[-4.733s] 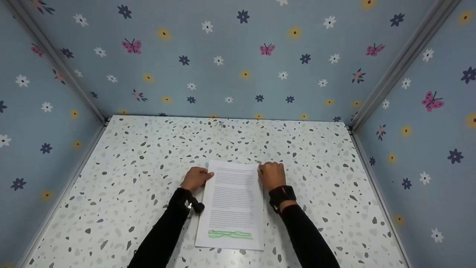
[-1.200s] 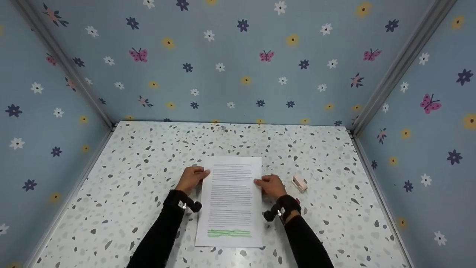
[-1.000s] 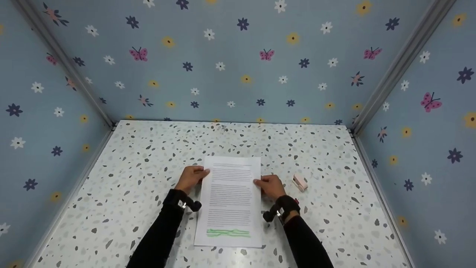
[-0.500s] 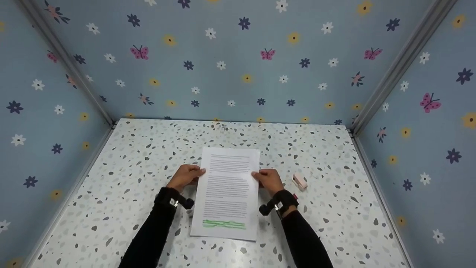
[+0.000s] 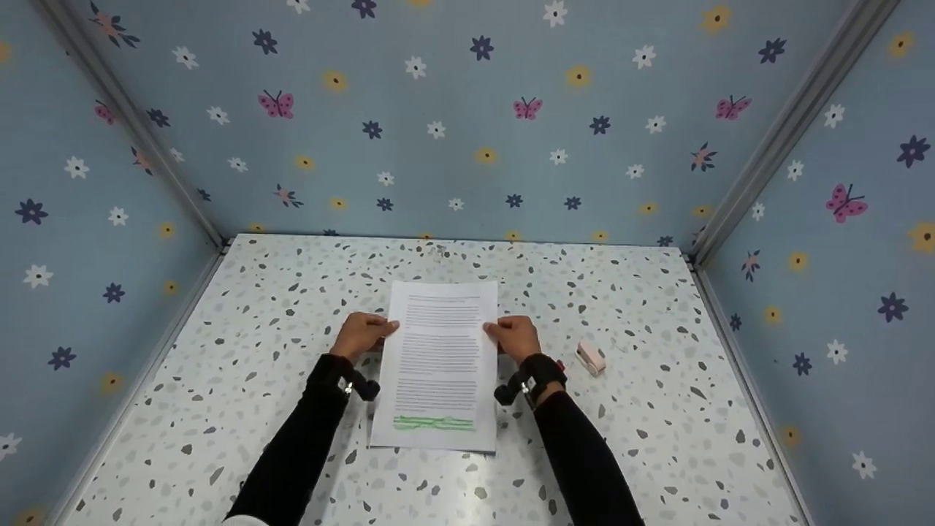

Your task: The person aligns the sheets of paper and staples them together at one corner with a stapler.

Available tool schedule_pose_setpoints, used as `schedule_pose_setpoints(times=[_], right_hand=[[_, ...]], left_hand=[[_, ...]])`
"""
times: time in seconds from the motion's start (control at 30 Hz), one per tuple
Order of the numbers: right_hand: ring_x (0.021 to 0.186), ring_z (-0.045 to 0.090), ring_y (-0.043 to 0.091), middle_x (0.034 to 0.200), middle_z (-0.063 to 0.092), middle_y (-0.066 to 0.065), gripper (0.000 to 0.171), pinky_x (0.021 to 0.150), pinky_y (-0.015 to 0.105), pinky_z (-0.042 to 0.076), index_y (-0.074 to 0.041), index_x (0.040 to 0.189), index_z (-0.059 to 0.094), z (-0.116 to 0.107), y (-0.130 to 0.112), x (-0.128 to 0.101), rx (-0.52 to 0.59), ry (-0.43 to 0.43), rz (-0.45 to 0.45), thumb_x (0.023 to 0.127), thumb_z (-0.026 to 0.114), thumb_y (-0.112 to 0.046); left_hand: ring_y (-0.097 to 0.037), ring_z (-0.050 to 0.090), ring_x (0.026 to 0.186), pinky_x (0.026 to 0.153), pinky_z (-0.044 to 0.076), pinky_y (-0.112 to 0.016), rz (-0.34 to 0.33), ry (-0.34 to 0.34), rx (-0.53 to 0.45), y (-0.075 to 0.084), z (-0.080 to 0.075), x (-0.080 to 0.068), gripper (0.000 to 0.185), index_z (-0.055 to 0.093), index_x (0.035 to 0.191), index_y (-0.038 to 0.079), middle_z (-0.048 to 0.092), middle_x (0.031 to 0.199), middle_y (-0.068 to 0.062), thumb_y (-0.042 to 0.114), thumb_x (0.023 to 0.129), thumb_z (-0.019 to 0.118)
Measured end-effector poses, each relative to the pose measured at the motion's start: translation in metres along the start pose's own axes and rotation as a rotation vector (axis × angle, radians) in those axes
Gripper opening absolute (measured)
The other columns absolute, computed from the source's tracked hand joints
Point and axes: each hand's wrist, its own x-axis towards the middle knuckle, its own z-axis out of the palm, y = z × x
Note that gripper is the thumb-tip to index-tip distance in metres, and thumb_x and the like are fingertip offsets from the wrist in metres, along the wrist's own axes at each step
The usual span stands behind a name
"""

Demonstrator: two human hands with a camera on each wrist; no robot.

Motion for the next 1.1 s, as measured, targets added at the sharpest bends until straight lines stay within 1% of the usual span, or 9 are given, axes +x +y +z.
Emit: schedule_pose_setpoints(times=[0.07,0.17,0.27,0.37,0.53,0.67,0.83,0.93,1.1], right_hand=[[0.072,0.07,0.021,0.086,0.074,0.012,0.02,0.063,0.03,0.056,0.002,0.089,0.075,0.002,0.001,0.003,-0.052,0.027,-0.007,0.097,0.07,-0.016],[0.063,0.065,0.018,0.071,0.067,0.006,0.027,0.059,0.029,0.053,-0.003,0.074,0.068,0.004,0.005,0.009,-0.162,0.07,-0.028,0.096,0.071,-0.017],[0.053,0.054,0.015,0.056,0.051,0.0,0.039,0.052,0.027,0.044,-0.01,0.061,0.054,0.007,0.01,0.015,-0.283,0.114,-0.051,0.095,0.072,-0.019],[0.046,0.042,0.015,0.051,0.038,-0.002,0.047,0.047,0.028,0.033,-0.015,0.057,0.043,0.01,0.014,0.019,-0.372,0.141,-0.075,0.094,0.072,-0.02],[0.044,0.029,0.015,0.051,0.027,-0.003,0.052,0.046,0.029,0.024,-0.015,0.056,0.035,0.011,0.018,0.02,-0.453,0.186,-0.092,0.092,0.073,-0.018],[0.045,0.028,0.014,0.052,0.027,-0.004,0.053,0.047,0.029,0.023,-0.016,0.056,0.035,0.012,0.019,0.02,-0.491,0.208,-0.082,0.092,0.074,-0.018],[0.046,0.032,0.014,0.052,0.032,-0.004,0.049,0.047,0.029,0.025,-0.016,0.058,0.038,0.011,0.022,0.021,-0.54,0.196,-0.065,0.091,0.075,-0.018],[0.047,0.034,0.015,0.052,0.036,-0.003,0.046,0.048,0.03,0.027,-0.016,0.059,0.04,0.01,0.026,0.021,-0.573,0.201,-0.067,0.088,0.076,-0.017],[0.051,0.038,0.017,0.055,0.041,-0.002,0.04,0.051,0.031,0.03,-0.013,0.062,0.046,0.009,0.029,0.02,-0.6,0.194,-0.067,0.087,0.077,-0.018]], left_hand=[[-0.018,0.068,0.069,0.065,0.055,-0.031,0.011,0.028,0.053,-0.001,0.003,0.002,0.028,0.075,0.11,-0.002,0.073,0.085,-0.011,0.021,0.094,0.075],[-0.018,0.067,0.065,0.061,0.052,-0.031,0.035,0.074,0.139,0.0,0.006,0.005,0.026,0.078,0.103,0.0,0.072,0.079,-0.01,0.023,0.092,0.077],[-0.018,0.064,0.064,0.059,0.048,-0.031,0.025,0.109,0.214,-0.002,0.01,0.009,0.024,0.079,0.098,0.003,0.072,0.079,-0.007,0.027,0.091,0.078],[-0.017,0.061,0.063,0.058,0.045,-0.031,0.01,0.123,0.282,-0.006,0.015,0.013,0.024,0.08,0.093,0.007,0.071,0.078,-0.004,0.031,0.09,0.079],[-0.017,0.059,0.057,0.053,0.042,-0.03,0.027,0.112,0.307,-0.014,0.019,0.017,0.025,0.079,0.085,0.008,0.068,0.068,-0.003,0.033,0.088,0.079],[-0.017,0.059,0.055,0.052,0.041,-0.03,0.025,0.097,0.309,-0.017,0.021,0.019,0.026,0.078,0.082,0.009,0.066,0.063,-0.002,0.034,0.089,0.079],[-0.017,0.062,0.061,0.054,0.042,-0.03,-0.011,0.062,0.353,-0.018,0.023,0.02,0.021,0.076,0.086,0.008,0.068,0.067,-0.002,0.028,0.091,0.076],[-0.017,0.064,0.063,0.056,0.043,-0.03,-0.015,0.049,0.389,-0.018,0.024,0.02,0.017,0.075,0.088,0.008,0.069,0.07,-0.002,0.025,0.09,0.075],[-0.016,0.064,0.061,0.056,0.044,-0.031,-0.006,0.056,0.426,-0.016,0.025,0.017,0.014,0.074,0.084,0.009,0.068,0.069,-0.001,0.022,0.089,0.076]])
